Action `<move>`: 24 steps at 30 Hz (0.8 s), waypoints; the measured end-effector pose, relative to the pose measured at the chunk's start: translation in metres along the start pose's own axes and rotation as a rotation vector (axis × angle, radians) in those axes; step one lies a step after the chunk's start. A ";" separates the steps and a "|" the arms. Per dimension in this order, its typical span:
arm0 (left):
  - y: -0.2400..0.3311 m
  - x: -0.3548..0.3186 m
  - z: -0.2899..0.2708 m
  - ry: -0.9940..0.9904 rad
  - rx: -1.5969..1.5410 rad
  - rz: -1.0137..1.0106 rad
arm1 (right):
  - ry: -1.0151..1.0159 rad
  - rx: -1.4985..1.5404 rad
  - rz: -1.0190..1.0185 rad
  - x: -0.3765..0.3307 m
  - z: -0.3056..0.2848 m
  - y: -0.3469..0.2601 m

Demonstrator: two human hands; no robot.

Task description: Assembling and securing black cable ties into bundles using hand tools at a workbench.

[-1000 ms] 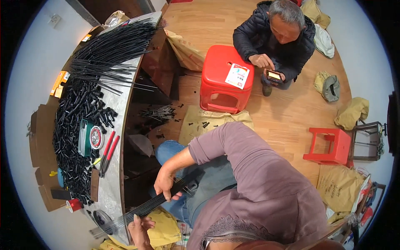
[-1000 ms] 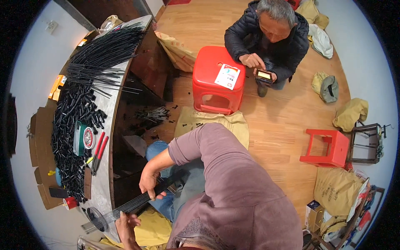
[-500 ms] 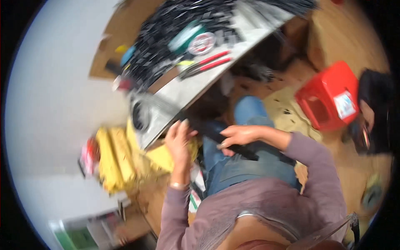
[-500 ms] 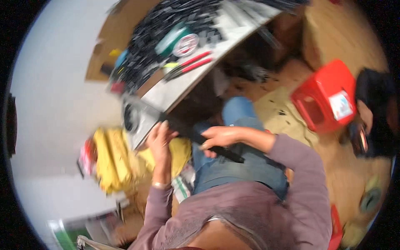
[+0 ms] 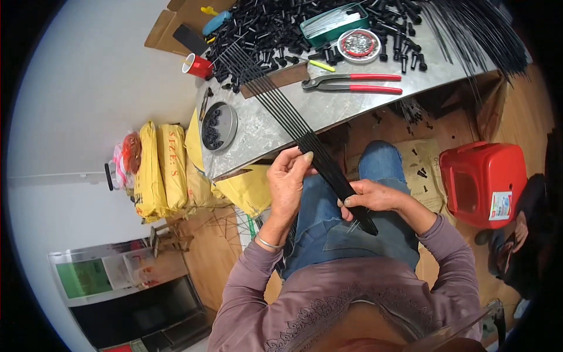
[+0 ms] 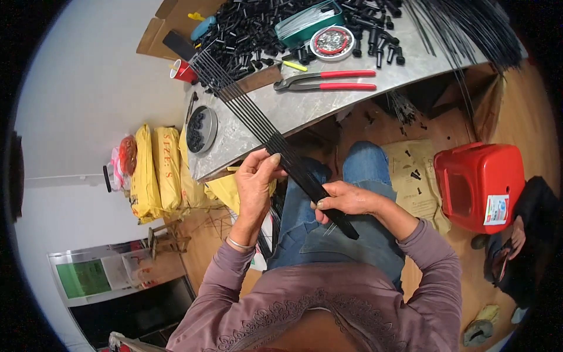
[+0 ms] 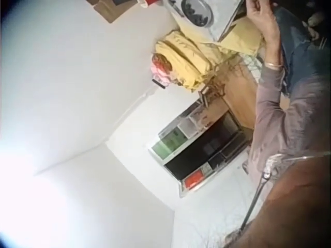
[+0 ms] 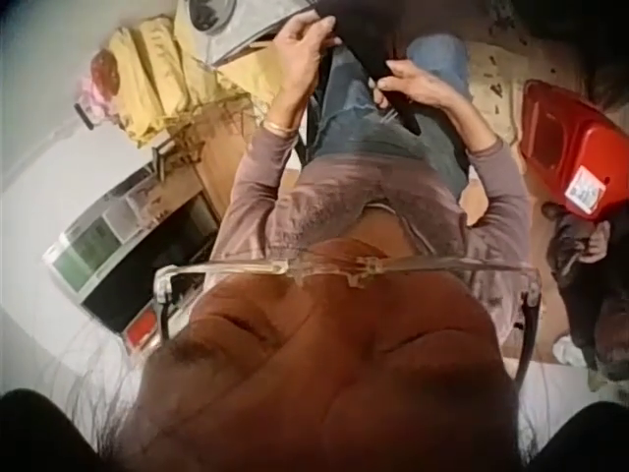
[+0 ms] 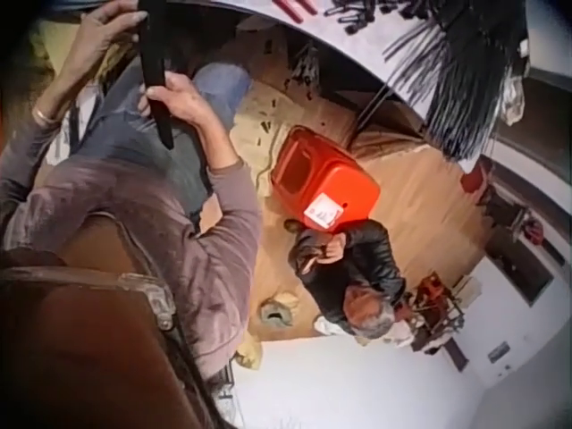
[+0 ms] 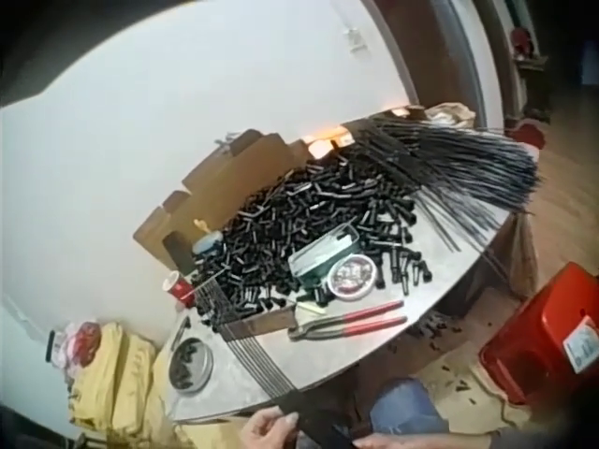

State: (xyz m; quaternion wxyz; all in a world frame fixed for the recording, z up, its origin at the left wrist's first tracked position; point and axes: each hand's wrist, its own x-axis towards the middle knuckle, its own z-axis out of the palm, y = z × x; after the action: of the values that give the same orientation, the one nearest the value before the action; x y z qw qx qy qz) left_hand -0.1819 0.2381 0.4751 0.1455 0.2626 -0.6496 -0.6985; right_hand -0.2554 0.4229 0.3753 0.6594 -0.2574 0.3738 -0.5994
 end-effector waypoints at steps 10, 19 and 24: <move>0.002 0.001 -0.007 0.124 -0.125 -0.047 | -0.174 0.094 0.107 0.017 -0.012 -0.013; 0.003 -0.010 -0.029 0.125 -0.157 -0.031 | -0.238 0.129 0.153 0.030 -0.005 -0.009; 0.008 -0.016 -0.038 0.067 -0.110 0.025 | -0.257 0.140 0.100 0.032 0.005 -0.004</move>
State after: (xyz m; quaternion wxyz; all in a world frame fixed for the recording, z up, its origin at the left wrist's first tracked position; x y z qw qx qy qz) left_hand -0.1490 0.2139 0.4855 0.1899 0.2694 -0.6082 -0.7221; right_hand -0.2539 0.3901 0.3748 0.7471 -0.2663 0.2559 -0.5527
